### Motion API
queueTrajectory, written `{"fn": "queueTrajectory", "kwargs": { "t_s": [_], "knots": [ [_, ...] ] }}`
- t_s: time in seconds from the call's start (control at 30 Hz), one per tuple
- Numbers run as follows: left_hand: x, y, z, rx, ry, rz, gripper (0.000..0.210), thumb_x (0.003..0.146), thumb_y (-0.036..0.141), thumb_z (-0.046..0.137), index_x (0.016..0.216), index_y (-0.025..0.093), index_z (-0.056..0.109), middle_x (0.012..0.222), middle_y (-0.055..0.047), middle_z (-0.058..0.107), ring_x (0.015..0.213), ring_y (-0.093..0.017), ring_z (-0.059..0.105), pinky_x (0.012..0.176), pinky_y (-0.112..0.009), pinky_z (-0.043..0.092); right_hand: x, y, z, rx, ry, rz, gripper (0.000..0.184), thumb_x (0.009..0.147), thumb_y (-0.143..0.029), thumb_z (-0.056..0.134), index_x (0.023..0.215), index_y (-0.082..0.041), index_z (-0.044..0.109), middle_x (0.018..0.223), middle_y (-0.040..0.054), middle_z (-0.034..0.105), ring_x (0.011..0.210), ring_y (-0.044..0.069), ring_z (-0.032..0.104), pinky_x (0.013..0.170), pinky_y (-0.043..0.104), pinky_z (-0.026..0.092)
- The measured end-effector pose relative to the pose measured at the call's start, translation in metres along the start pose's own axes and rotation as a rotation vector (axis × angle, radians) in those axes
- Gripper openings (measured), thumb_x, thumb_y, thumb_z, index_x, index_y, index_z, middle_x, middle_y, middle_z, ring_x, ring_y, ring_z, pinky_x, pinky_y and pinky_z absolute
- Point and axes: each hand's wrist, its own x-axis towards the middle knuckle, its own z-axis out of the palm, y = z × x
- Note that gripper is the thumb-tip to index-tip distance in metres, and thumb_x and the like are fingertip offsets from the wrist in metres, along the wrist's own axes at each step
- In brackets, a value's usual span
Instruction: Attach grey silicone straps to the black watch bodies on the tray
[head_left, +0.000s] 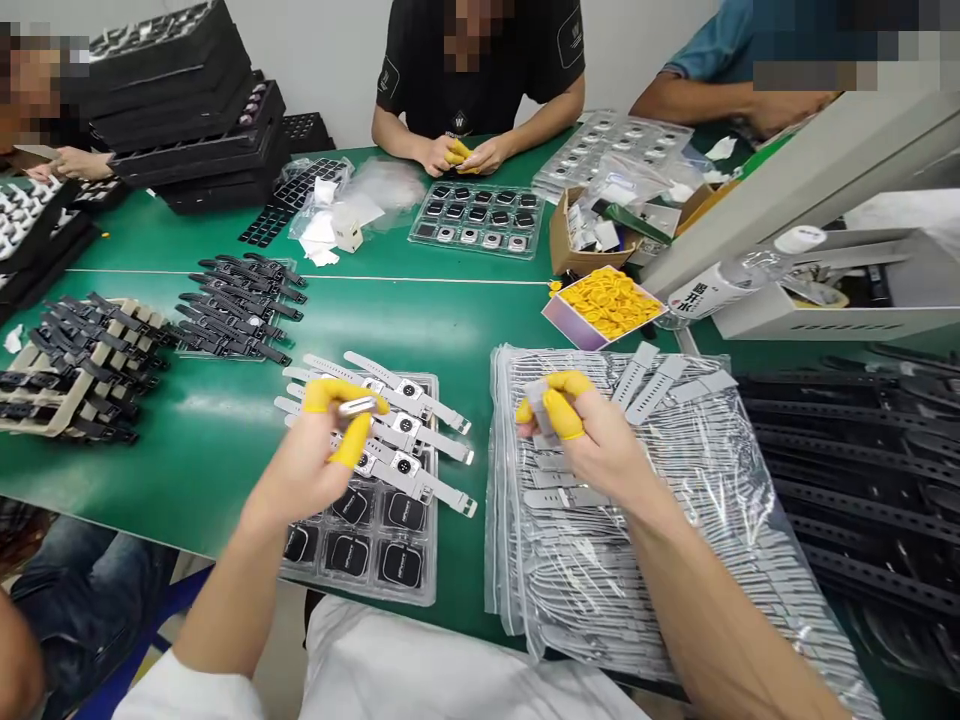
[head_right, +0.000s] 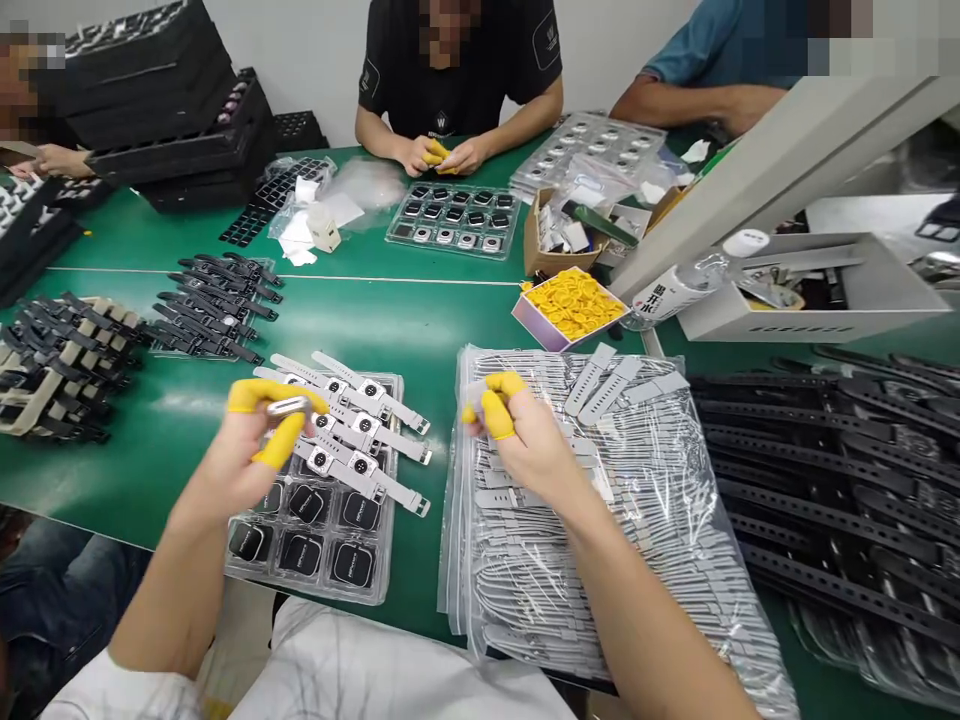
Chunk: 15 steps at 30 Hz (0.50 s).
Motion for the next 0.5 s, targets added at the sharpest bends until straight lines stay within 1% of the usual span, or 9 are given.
{"fn": "queueTrajectory", "kwargs": {
  "t_s": [0.03,0.07,0.1,0.17,0.23,0.3,0.37,0.5],
  "knots": [
    [0.011,0.002,0.018,-0.032,-0.033,0.024,0.017,0.103,0.025,0.049,0.12,0.021,0.049,0.117,-0.012,0.066,0.089,-0.017,0.067,0.078,-0.033,0.059,-0.004,-0.005,0.01,0.22,-0.039,0.023,0.027,0.102,-0.052,0.045,0.105,-0.026,0.049,0.08,0.0025,0.068,0.064,0.02,0.063,0.064,0.035,0.05],
    [0.021,0.001,0.036,-0.059,-0.072,0.039,0.02,0.103,0.024,0.047,0.123,0.022,0.048,0.119,-0.012,0.066,0.09,-0.018,0.067,0.078,-0.034,0.059,-0.007,-0.008,0.021,0.395,-0.083,0.052,0.03,0.101,-0.057,0.047,0.106,-0.027,0.049,0.074,-0.0006,0.065,0.057,0.018,0.059,0.059,0.034,0.049],
    [0.03,-0.002,0.053,-0.068,-0.098,0.048,0.023,0.103,0.023,0.046,0.126,0.022,0.047,0.12,-0.012,0.065,0.092,-0.019,0.067,0.079,-0.036,0.06,-0.011,-0.011,0.032,0.516,-0.132,0.081,0.033,0.099,-0.06,0.051,0.105,-0.027,0.049,0.069,-0.0032,0.061,0.051,0.016,0.053,0.054,0.032,0.046],
    [0.043,-0.014,0.082,-0.044,-0.14,0.098,0.03,0.101,0.018,0.046,0.131,0.021,0.048,0.122,-0.013,0.065,0.103,-0.023,0.067,0.088,-0.041,0.059,-0.016,-0.013,0.049,0.646,-0.233,0.13,0.038,0.095,-0.063,0.058,0.101,-0.026,0.052,0.062,-0.0062,0.054,0.047,0.013,0.043,0.048,0.028,0.04],
    [0.048,-0.027,0.1,-0.008,-0.175,0.212,0.041,0.096,0.01,0.045,0.134,0.021,0.05,0.127,-0.013,0.064,0.115,-0.025,0.064,0.099,-0.046,0.057,-0.018,-0.012,0.059,0.693,-0.306,0.162,0.04,0.092,-0.064,0.062,0.095,-0.025,0.052,0.06,-0.0066,0.051,0.047,0.011,0.039,0.046,0.026,0.036],
    [0.047,-0.037,0.108,0.014,-0.218,0.32,0.054,0.089,0.003,0.042,0.139,0.022,0.052,0.133,-0.012,0.063,0.125,-0.026,0.06,0.107,-0.048,0.053,-0.017,-0.01,0.061,0.706,-0.361,0.181,0.042,0.09,-0.064,0.064,0.092,-0.024,0.051,0.059,-0.0061,0.052,0.048,0.011,0.039,0.046,0.026,0.034],
    [0.045,-0.042,0.11,0.022,-0.243,0.386,0.064,0.084,-0.001,0.041,0.142,0.023,0.051,0.137,-0.011,0.062,0.13,-0.026,0.059,0.11,-0.048,0.052,-0.015,-0.006,0.06,0.707,-0.395,0.19,0.043,0.089,-0.064,0.066,0.09,-0.024,0.051,0.057,-0.0058,0.054,0.047,0.011,0.041,0.045,0.026,0.033],
    [0.043,-0.043,0.107,0.027,-0.206,0.445,0.068,0.08,-0.003,0.039,0.142,0.021,0.053,0.134,-0.011,0.064,0.128,-0.024,0.06,0.11,-0.046,0.053,-0.012,0.0,0.061,0.753,-0.379,0.21,0.039,0.089,-0.059,0.067,0.085,-0.023,0.052,0.051,-0.007,0.051,0.043,0.01,0.039,0.045,0.025,0.03]
  ]
}}
